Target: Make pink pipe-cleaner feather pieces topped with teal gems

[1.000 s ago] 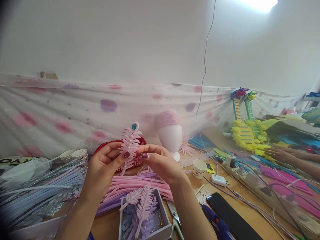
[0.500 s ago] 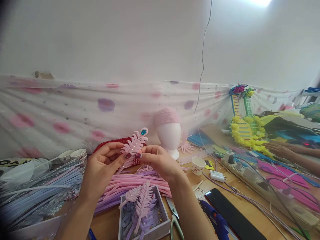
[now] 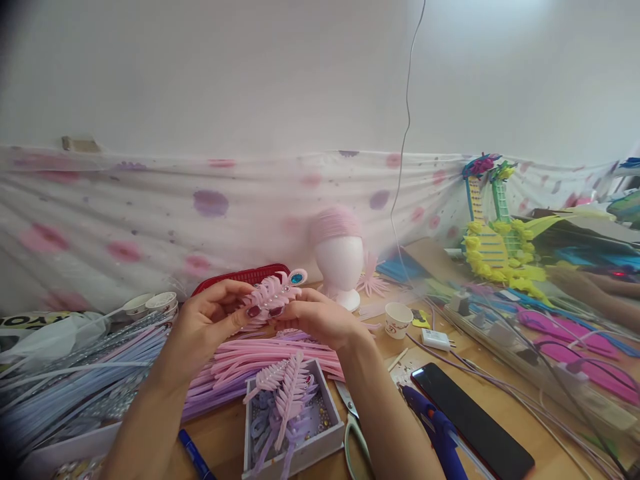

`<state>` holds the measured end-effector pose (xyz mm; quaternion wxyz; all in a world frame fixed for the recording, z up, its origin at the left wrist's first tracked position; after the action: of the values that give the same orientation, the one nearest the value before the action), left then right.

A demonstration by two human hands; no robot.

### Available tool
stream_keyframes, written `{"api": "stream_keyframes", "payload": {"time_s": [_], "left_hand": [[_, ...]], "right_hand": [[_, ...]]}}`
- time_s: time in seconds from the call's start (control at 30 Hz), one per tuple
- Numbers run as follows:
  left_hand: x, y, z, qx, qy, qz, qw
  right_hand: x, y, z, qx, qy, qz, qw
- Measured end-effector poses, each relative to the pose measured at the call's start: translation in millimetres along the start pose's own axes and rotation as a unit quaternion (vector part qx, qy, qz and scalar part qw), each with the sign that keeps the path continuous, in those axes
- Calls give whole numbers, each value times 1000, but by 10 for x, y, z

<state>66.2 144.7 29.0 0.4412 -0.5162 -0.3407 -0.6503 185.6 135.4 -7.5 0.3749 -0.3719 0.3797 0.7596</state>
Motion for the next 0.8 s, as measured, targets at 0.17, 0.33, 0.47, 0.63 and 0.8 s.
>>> {"api": "stream_keyframes", "payload": {"time_s": [0.17, 0.33, 0.47, 0.63, 0.8], "left_hand": [[-31, 9, 2, -13, -13, 19, 1000], [-115, 47, 29, -60, -52, 2, 997], [-117, 44, 40, -64, -52, -34, 996], [-167, -1, 45, 3, -54, -134, 989], [-192, 39, 18, 39, -57, -202, 977]], "right_hand": [[-57, 21, 21, -27, -38, -3, 999], [-56, 89, 33, -80, -37, 29, 996], [-25, 102, 46, -76, -40, 59, 995], [12, 86, 64, -40, -48, 90, 994], [-33, 64, 80, -14, -81, 87, 993]]}}
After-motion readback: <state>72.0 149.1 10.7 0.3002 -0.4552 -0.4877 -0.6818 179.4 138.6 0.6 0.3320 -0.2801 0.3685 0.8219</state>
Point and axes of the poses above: each hand's wrist, its own z-axis towards the middle knuckle, its own y-axis out of the palm, x = y × z, the point moved 9 cm from there along z, towards the middle knuckle, and after that the axes turned 14 degrees about -y, right-handed, at the moved point
